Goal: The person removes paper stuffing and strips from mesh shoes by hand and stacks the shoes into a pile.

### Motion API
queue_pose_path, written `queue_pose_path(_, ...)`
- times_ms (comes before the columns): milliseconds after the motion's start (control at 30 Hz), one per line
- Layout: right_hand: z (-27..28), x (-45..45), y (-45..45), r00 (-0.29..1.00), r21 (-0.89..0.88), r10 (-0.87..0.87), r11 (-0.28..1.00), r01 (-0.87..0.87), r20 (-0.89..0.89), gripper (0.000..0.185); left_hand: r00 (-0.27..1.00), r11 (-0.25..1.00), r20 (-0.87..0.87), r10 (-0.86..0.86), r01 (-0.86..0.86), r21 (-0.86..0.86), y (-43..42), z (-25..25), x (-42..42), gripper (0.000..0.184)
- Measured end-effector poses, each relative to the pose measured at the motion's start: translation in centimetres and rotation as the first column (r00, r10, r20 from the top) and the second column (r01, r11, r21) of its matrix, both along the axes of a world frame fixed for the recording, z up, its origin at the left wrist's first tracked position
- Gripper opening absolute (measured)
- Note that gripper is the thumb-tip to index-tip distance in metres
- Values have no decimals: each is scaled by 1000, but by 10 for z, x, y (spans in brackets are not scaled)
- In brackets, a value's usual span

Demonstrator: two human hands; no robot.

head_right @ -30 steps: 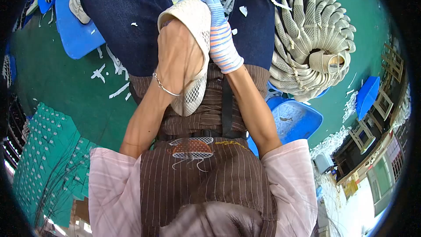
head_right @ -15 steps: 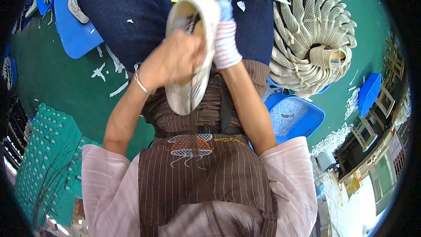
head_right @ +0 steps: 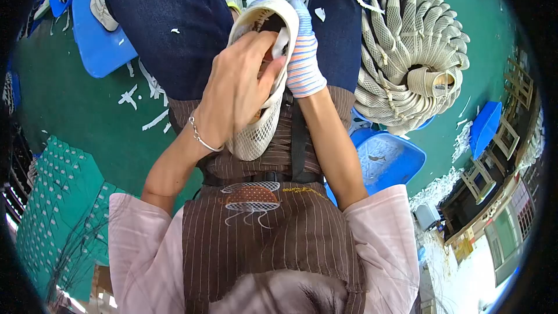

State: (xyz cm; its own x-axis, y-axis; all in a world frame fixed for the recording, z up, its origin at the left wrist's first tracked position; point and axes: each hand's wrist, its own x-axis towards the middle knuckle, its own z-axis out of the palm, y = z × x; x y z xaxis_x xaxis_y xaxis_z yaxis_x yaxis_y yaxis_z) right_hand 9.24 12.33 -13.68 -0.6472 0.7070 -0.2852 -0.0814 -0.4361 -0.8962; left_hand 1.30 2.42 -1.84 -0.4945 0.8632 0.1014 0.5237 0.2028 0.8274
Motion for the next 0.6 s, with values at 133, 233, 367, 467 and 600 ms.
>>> queue_pose_path(133, 20, 1, -1, 998, -210, 6, 977, -21, -70, 42, 1000, 1000, 30, -9, 10, -29, -2, 7, 1, 12)
queue_pose_path(233, 28, -2, 0, 993, -343, 10, 938, -51, -121, 44, 998, 999, 56, -16, 19, -48, -5, 16, 1, 11)
queue_pose_path(367, 30, -8, -2, 977, -456, -5, 885, -94, -211, 33, 987, 991, 155, -49, 68, -115, -16, 30, -7, 13)
queue_pose_path(467, 19, -4, 11, 920, -571, 47, 772, -280, -389, 34, 974, 995, 227, -14, 37, -97, -37, 48, -19, 11)
queue_pose_path(600, -5, 9, 23, 878, -640, 39, 669, -378, -478, 38, 749, 919, 546, 377, -377, -117, -84, 80, -53, 10)
